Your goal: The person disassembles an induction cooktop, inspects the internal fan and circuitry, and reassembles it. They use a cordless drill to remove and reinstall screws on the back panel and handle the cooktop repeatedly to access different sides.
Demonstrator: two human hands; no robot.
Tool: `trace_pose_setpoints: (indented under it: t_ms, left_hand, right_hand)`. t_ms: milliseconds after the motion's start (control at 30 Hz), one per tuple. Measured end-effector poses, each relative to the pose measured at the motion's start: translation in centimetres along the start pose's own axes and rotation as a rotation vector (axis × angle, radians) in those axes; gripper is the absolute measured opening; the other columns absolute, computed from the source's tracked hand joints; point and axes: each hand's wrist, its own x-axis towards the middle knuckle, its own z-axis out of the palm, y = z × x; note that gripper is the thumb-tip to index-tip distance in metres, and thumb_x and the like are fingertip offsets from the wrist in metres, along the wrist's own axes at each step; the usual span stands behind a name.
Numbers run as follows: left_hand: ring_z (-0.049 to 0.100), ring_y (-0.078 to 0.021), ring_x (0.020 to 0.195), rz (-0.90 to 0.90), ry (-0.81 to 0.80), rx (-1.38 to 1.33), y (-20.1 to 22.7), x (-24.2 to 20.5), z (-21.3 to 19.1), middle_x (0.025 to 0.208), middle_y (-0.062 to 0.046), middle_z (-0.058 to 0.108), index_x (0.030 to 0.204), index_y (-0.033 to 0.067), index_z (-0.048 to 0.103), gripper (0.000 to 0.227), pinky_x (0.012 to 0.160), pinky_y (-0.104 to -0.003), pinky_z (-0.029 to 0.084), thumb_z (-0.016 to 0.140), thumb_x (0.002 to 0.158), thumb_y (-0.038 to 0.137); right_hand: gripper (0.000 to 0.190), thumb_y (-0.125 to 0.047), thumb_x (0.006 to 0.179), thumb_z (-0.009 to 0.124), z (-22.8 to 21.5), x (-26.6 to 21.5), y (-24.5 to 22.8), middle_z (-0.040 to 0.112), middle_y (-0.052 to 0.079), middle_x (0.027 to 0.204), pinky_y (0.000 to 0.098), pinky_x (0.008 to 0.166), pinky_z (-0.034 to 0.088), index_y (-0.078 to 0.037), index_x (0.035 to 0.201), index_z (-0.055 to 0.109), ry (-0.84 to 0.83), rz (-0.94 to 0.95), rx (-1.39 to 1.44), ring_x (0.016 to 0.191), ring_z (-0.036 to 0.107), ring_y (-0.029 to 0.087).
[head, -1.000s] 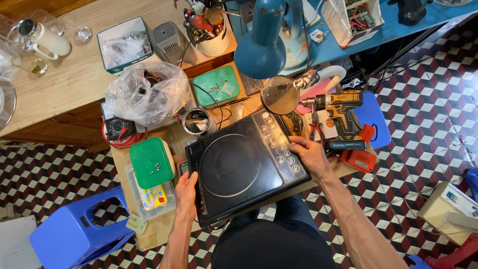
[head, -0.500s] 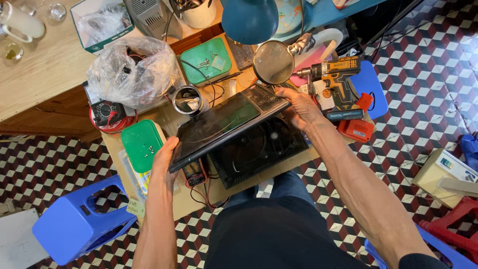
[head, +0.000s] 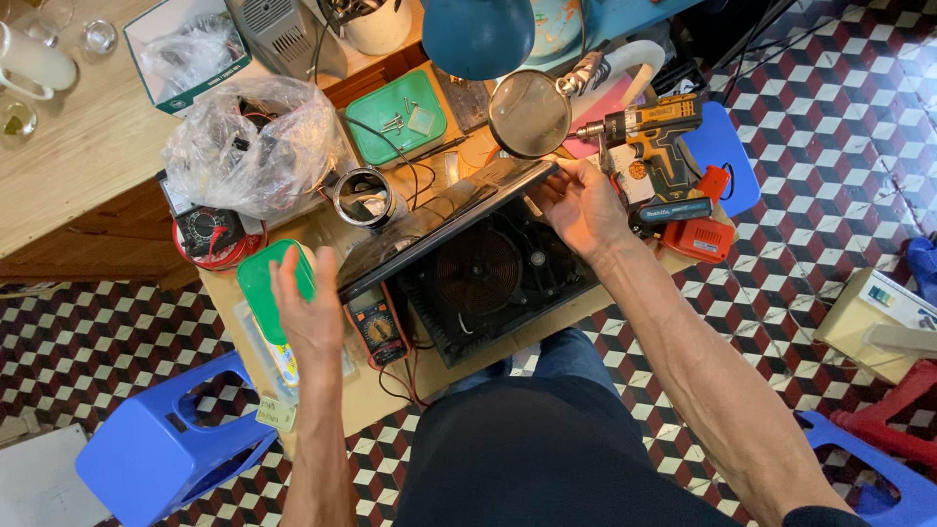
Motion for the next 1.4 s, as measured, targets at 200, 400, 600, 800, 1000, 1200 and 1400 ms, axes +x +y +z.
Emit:
trace_pose_setpoints:
  t_ms: [200, 400, 600, 800, 1000, 1200, 1400]
  left_hand:
    - [0.064, -0.0312, 0.122, 0.538, -0.295, 0.642, 5.9, -1.7, 1.2, 0.131, -0.013, 0.070, 0.128, 0.0112, 0.069, 0.050, 0.107, -0.046, 0.046, 0.077, 0.079, 0.020]
    - [0.070, -0.0298, 0.113, 0.537, -0.301, 0.494, 5.4, -0.7, 0.5, 0.128, -0.012, 0.072, 0.124, 0.0126, 0.074, 0.054, 0.094, -0.037, 0.056, 0.064, 0.075, -0.006]
    - [0.070, -0.0299, 0.114, 0.476, -0.307, 0.490, 5.2, -0.5, 0.6, 0.130, -0.012, 0.071, 0.125, 0.0143, 0.074, 0.055, 0.095, -0.037, 0.056, 0.064, 0.076, -0.007]
    - [0.070, -0.0304, 0.116, 0.456, -0.309, 0.475, 5.3, -0.6, 0.7, 0.131, -0.013, 0.070, 0.125, 0.0135, 0.074, 0.053, 0.097, -0.037, 0.055, 0.066, 0.077, -0.006]
    - [0.069, -0.0302, 0.116, 0.425, -0.317, 0.464, 5.3, -0.5, 0.6, 0.133, -0.013, 0.069, 0.126, 0.0134, 0.074, 0.053, 0.096, -0.037, 0.055, 0.066, 0.077, -0.006]
    - [0.072, -0.0276, 0.107, 0.319, -0.339, 0.460, 5.6, -0.6, 0.6, 0.135, -0.012, 0.069, 0.125, 0.0150, 0.074, 0.051, 0.087, -0.035, 0.057, 0.064, 0.078, -0.004]
    - [0.072, -0.0296, 0.110, 0.420, -0.324, 0.481, 5.4, -0.5, 0.8, 0.134, -0.013, 0.070, 0.126, 0.0140, 0.074, 0.052, 0.090, -0.036, 0.056, 0.063, 0.079, -0.004]
  right_hand:
    - [0.034, -0.015, 0.096, 0.052, -0.8, -0.7, -0.1, 0.067, 0.016, 0.118, 0.0435, 0.111, 0.052, 0.007, 0.121, 0.059, 0.033, -0.001, -0.008, 0.114, 0.065, 0.027]
    - [0.038, -0.019, 0.099, 0.058, -6.4, -4.3, -1.4, 0.072, 0.012, 0.105, 0.0360, 0.086, 0.055, 0.003, 0.128, 0.065, 0.296, -0.241, -0.900, 0.093, 0.068, 0.021]
    - [0.025, -0.029, 0.090, 0.070, -12.4, -10.0, 4.5, 0.076, 0.013, 0.086, 0.0383, 0.076, 0.056, -0.015, 0.109, 0.079, 0.699, -0.127, -1.640, 0.080, 0.074, 0.026]
    - [0.027, -0.033, 0.088, 0.073, -13.0, -9.2, 7.8, 0.075, 0.019, 0.092, 0.0508, 0.080, 0.055, -0.015, 0.108, 0.079, 0.788, -0.070, -1.880, 0.088, 0.071, 0.040]
    - [0.030, -0.031, 0.086, 0.074, -14.8, -6.8, 9.8, 0.072, 0.027, 0.090, 0.0549, 0.077, 0.055, -0.004, 0.100, 0.075, 0.928, -0.128, -1.921, 0.086, 0.070, 0.046]
    - [0.025, -0.024, 0.087, 0.070, -16.9, -5.2, 11.4, 0.071, 0.029, 0.087, 0.0563, 0.075, 0.056, 0.000, 0.092, 0.071, 0.968, -0.139, -1.990, 0.083, 0.070, 0.048]
    - [0.022, -0.021, 0.087, 0.069, -16.0, -5.9, 10.6, 0.072, 0.029, 0.084, 0.0553, 0.075, 0.056, 0.001, 0.088, 0.071, 0.922, -0.168, -1.945, 0.079, 0.070, 0.046]
